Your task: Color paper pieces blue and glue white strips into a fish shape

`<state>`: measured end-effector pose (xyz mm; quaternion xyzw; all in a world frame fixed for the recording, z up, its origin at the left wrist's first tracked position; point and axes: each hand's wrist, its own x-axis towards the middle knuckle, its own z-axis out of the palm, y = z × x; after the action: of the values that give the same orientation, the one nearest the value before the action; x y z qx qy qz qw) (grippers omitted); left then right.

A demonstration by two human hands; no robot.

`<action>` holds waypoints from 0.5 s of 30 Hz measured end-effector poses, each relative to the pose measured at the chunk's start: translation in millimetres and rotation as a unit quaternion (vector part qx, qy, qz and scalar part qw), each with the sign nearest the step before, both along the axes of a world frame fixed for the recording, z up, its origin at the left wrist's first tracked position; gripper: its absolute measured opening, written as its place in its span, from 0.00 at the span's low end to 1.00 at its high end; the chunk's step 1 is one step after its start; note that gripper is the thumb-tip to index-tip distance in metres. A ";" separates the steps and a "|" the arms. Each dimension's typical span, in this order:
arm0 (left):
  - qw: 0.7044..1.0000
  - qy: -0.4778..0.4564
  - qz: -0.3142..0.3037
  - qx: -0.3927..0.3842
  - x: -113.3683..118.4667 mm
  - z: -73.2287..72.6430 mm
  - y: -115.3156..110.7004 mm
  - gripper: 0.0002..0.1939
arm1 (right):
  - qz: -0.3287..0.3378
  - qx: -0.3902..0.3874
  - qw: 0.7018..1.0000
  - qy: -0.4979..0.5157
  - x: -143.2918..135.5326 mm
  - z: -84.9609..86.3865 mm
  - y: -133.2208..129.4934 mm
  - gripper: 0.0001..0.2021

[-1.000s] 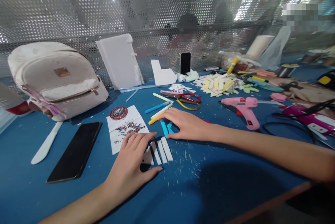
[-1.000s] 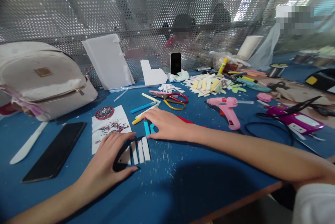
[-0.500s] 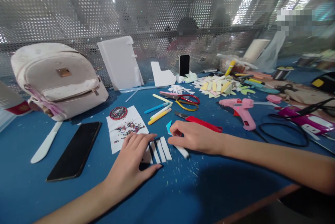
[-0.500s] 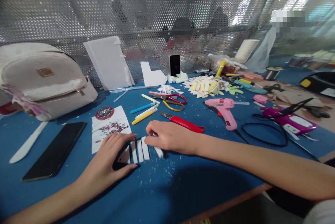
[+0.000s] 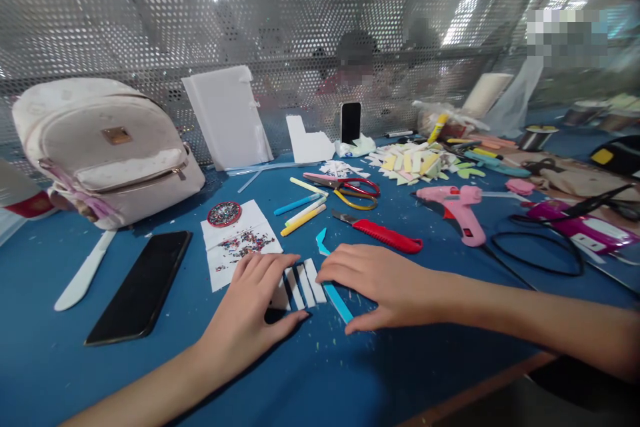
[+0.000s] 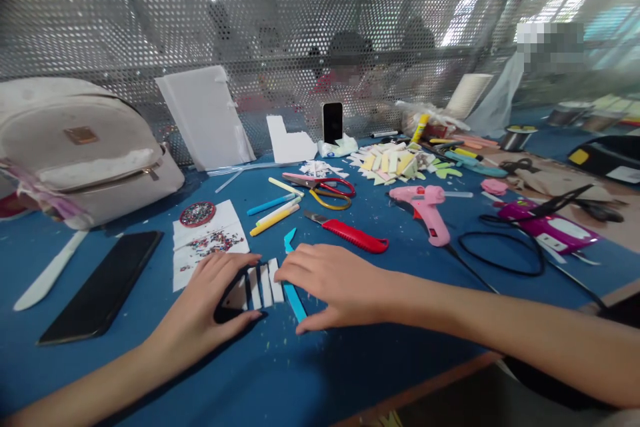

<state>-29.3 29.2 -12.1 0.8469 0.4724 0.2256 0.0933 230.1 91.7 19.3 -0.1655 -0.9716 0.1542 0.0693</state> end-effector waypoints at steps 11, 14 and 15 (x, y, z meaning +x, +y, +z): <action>0.999 0.041 0.013 0.011 27.0 12.6 11.2 0.39 | -0.060 -0.058 0.995 0.056 12.2 7.0 0.8 0.27; 0.999 0.052 0.014 0.005 34.6 15.4 15.0 0.44 | -0.069 -0.060 0.994 0.063 18.5 8.0 -0.1 0.27; 0.998 0.055 0.014 0.004 36.6 15.7 15.8 0.45 | -0.072 -0.061 0.993 0.065 20.8 8.4 -0.1 0.28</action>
<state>7.3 45.0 3.6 0.8519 0.4875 0.1813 0.0608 250.9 91.6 27.7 -0.2290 -0.9392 0.2185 0.1334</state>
